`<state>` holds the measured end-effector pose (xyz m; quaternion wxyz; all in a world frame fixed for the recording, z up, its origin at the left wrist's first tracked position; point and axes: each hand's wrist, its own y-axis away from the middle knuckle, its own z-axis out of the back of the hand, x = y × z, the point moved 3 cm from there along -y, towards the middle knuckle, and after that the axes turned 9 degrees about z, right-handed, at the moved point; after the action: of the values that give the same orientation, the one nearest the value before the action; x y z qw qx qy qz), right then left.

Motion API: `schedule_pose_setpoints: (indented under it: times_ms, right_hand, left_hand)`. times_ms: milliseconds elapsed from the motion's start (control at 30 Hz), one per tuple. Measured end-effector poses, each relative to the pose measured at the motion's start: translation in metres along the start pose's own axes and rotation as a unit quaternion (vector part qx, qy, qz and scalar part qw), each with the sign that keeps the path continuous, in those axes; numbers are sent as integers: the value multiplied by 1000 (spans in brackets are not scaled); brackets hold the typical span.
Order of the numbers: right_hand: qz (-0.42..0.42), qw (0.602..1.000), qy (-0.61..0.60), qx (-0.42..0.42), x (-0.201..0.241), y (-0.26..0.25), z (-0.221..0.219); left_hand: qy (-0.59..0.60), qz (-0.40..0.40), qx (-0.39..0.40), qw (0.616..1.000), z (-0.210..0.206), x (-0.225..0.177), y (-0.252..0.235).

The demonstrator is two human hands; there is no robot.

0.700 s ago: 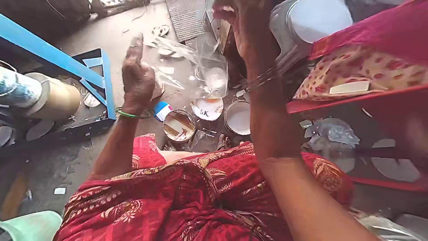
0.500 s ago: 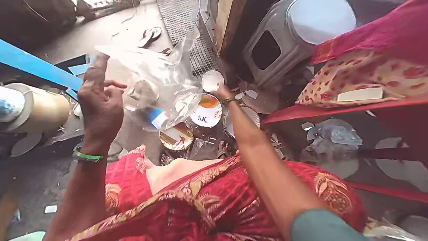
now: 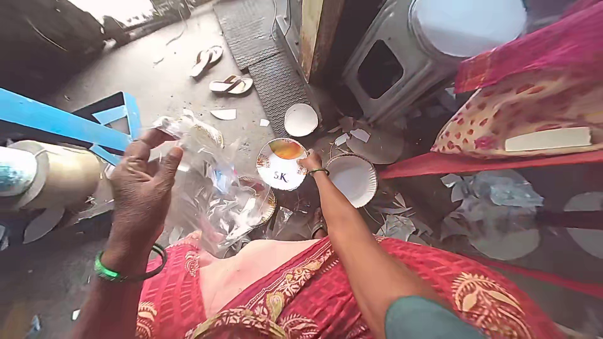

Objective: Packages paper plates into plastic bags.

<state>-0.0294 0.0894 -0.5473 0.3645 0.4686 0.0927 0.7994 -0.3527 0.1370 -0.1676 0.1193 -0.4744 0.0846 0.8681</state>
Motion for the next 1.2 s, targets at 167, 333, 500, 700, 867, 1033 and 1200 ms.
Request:
schedule_pose_setpoints:
  times_ms: [167,333,500,700,867,1033,1200]
  right_hand:
    - [49,999,10,10,31,39,23]
    - [204,960,192,-28,58,74,78]
    - [207,954,212,-48,68,98,143]
    - [248,947,197,-44,135,162,241]
    - [276,947,-146,-72,151,248,297]
    - [232,917,-302,-121,151,337,250]
    - [365,857,-247,-268,139,360,207]
  left_hand:
    - [-185,-71,55,979,-16,-19,8]
    - [-246,-177,67,951,-39,-27,8]
    - [-229,-200,72,950,-52,-37,5]
    - [-193,-121,158,961,-65,-41,5]
    - [-211,-103,209,949,-94,-18,0]
    - [-85,20,278,957,-120,-29,15]
    - [222,152,282,921,-123,-41,34]
